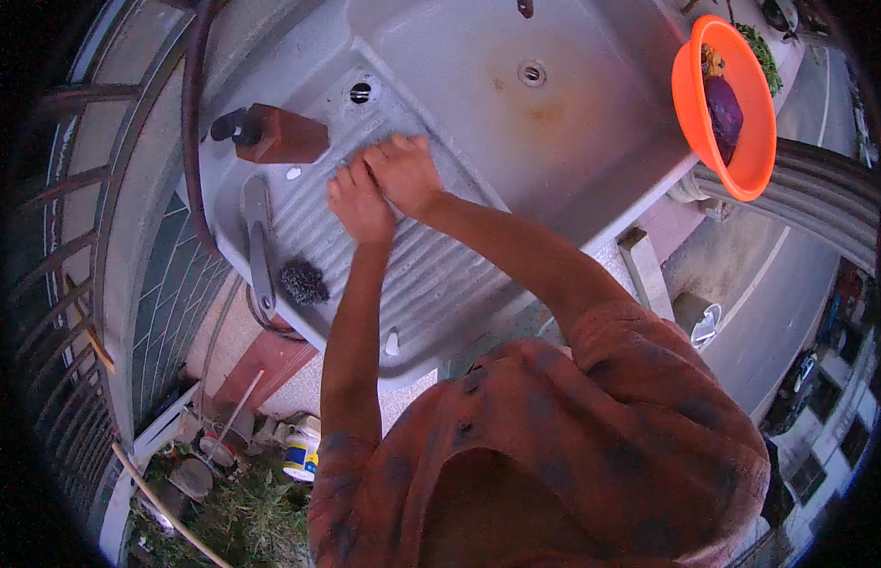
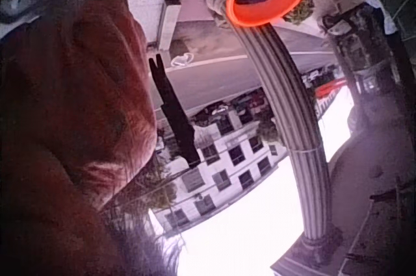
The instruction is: The person carries a basin of clothes to an outdoor sink, fills it with water, and washes the items by hand. They use a brush to scrub a dark garment and apply liquid soap to a yellow cloth, scrubbing it on the sink's washboard before rinsing.
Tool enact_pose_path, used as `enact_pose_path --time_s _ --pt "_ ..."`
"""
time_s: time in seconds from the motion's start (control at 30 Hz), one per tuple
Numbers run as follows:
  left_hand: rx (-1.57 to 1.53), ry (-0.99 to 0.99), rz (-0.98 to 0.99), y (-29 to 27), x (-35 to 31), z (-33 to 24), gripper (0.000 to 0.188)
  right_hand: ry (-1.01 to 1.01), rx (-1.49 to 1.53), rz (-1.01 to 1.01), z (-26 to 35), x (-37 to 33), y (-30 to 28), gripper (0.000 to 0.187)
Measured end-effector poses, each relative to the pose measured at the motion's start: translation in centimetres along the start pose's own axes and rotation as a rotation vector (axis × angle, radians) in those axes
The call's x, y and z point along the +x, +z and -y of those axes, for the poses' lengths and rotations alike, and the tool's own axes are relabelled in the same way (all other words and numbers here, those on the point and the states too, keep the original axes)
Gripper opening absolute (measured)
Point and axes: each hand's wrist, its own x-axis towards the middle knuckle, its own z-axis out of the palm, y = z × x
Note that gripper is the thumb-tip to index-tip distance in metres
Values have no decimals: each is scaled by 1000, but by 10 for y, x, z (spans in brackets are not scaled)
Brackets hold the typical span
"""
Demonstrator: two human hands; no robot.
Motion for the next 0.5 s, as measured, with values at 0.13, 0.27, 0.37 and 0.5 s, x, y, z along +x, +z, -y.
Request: enact_pose_path --time_s 0.13,0.27,0.37,0.5 --pt "-64 -2 182 -11 -114 -19 37 22 281 293 7 -120 -12 18" --pt "-105 124 117 -5 -101 -1 40 -227 -50 53 13 -98 -23 20" --pt "-100 -62 11 -6 3 -7 41 -98 -78 -43 0 -2 -7 17" --pt "-125 -16 42 18 -31 6 38 5 -6 132 1 -30 -1 11"
